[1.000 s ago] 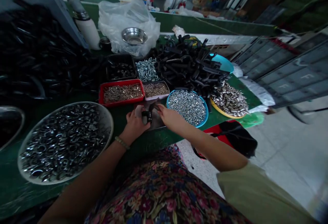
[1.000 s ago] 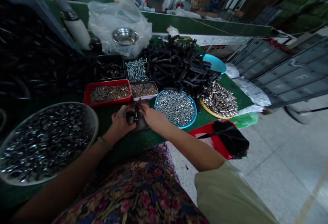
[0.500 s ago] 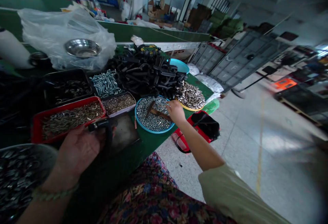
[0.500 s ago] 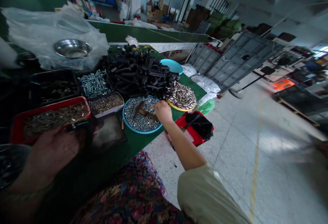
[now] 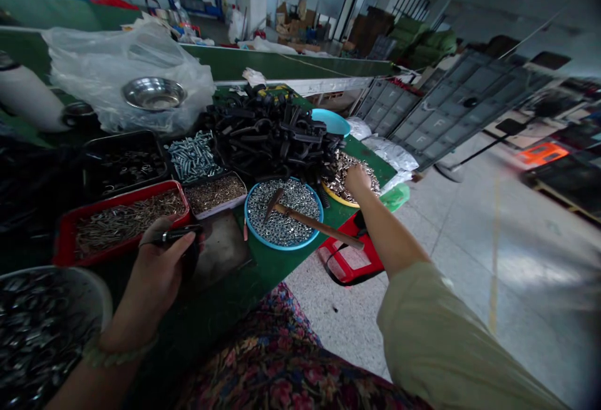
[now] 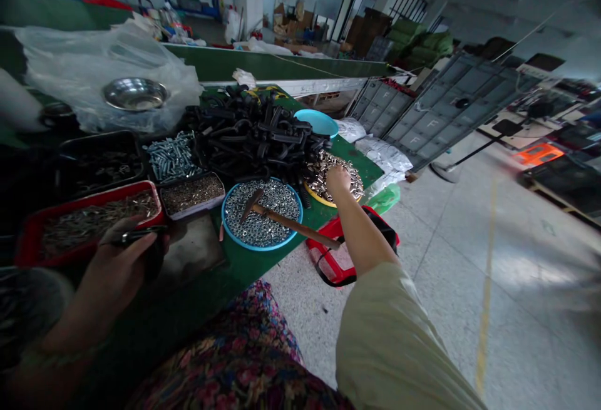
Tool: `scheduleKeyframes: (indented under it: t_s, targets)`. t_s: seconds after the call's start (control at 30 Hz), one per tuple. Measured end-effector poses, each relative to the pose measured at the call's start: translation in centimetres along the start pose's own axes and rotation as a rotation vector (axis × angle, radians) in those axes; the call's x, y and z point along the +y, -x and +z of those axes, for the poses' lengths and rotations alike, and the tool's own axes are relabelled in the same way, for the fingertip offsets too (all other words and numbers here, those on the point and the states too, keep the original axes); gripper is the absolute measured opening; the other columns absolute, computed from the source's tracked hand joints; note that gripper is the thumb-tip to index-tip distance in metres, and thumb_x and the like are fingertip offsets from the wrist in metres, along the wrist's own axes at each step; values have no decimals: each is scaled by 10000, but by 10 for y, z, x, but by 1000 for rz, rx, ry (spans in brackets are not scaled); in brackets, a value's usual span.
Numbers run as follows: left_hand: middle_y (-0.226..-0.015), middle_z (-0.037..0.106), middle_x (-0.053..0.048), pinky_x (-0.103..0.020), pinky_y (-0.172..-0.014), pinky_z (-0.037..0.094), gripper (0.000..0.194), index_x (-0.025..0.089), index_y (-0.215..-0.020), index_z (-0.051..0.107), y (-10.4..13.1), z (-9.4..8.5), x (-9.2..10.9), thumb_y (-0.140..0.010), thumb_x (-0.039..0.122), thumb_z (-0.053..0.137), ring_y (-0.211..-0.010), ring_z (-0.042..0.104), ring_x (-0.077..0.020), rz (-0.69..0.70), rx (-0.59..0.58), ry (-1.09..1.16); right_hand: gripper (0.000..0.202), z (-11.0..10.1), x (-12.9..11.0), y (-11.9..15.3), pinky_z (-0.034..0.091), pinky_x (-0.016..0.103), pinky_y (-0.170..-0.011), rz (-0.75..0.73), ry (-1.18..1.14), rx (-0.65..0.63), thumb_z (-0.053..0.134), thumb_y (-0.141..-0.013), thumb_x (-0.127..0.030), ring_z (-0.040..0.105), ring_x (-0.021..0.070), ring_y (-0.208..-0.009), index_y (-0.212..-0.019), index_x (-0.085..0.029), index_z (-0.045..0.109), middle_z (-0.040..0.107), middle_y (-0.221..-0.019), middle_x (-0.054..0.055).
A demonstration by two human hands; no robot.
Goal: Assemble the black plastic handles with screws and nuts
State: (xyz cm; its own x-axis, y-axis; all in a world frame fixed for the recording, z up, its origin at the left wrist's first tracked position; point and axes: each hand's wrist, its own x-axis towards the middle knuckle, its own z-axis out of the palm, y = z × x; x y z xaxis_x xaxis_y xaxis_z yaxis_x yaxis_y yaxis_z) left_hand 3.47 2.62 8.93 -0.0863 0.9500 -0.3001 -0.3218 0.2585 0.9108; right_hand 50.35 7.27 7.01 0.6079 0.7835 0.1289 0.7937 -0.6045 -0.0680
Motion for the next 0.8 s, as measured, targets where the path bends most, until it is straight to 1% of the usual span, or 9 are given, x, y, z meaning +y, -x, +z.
scheduleKeyframes:
  t_s: [0.13, 0.17, 0.23, 0.3, 0.37, 0.43, 0.5, 0.63, 0.8]
  targets:
    - [-845, 671, 20, -175, -632, 528, 603, 215, -1150, 543, 5, -8, -8, -589, 151, 755, -687, 643, -104, -8, 0, 4, 317, -15, 0, 14, 450, 359, -813, 0, -161, 112, 492, -892, -215, 588, 255, -991, -1163, -59, 543, 625, -1068, 236]
    - [-876, 666, 14, -193, -657, 531, 614, 211, -1172, 523, 8, -9, -10, -603, 166, 750, -710, 643, -107, -14, -18, 8, 296, -18, -6, 21, 450, 342, -785, -8, -272, 156, 493, -900, -276, 600, 228, -927, -1119, -88, 564, 642, -1007, 212]
    - [-952, 651, -4, -250, -727, 540, 628, 212, -1215, 472, 13, -9, -14, -640, 188, 725, -772, 648, -124, -28, -86, 9, 275, -22, -26, 43, 452, 311, -710, -74, -510, 156, 455, -913, -364, 598, 167, -761, -1007, -151, 601, 650, -837, 130]
    - [-1020, 634, -22, -310, -802, 538, 632, 218, -1241, 432, 17, -9, -17, -667, 190, 697, -839, 650, -142, -43, -166, 7, 255, -25, -59, 79, 451, 299, -626, -217, -881, 14, 484, -894, -399, 552, 134, -602, -944, -186, 616, 599, -674, 32]
    - [-1060, 621, -31, -352, -855, 529, 629, 228, -1258, 403, 21, -8, -19, -691, 195, 674, -886, 647, -154, -51, -228, 16, 223, -29, -99, 125, 457, 291, -603, -365, -1186, -216, 610, -816, -390, 542, 127, -579, -946, -209, 629, 570, -640, -19]
    - [-1079, 617, -40, -380, -877, 524, 604, 229, -1266, 387, 23, -9, -20, -728, 231, 661, -910, 644, -166, -44, -252, 13, 240, -34, -139, 170, 476, 293, -624, -469, -1303, -448, 687, -751, -370, 566, 128, -613, -932, -219, 643, 605, -693, -16]
    - [-1121, 613, -60, -398, -908, 513, 596, 223, -1273, 387, 23, -12, -20, -749, 269, 666, -961, 637, -186, 19, -242, -36, 228, -37, -173, 204, 483, 293, -640, -529, -1343, -597, 700, -734, -356, 579, 132, -641, -912, -222, 651, 626, -726, -11]
    - [-1270, 560, -84, -402, -1019, 447, 658, 225, -1293, 396, 20, -24, -18, -717, 241, 714, -1134, 575, -216, 277, -205, -235, 198, -37, -217, 233, 465, 274, -616, -630, -1349, -735, 687, -742, -334, 567, 127, -637, -897, -216, 652, 631, -731, -18]
    - [-1318, 533, -90, -416, -1063, 408, 641, 225, -1319, 405, 21, -38, -11, -743, 219, 686, -1200, 540, -226, 435, -207, -373, 163, -37, -238, 240, 471, 288, -718, -734, -1323, -715, 672, -756, -297, 601, 143, -777, -886, -200, 655, 663, -833, -2]
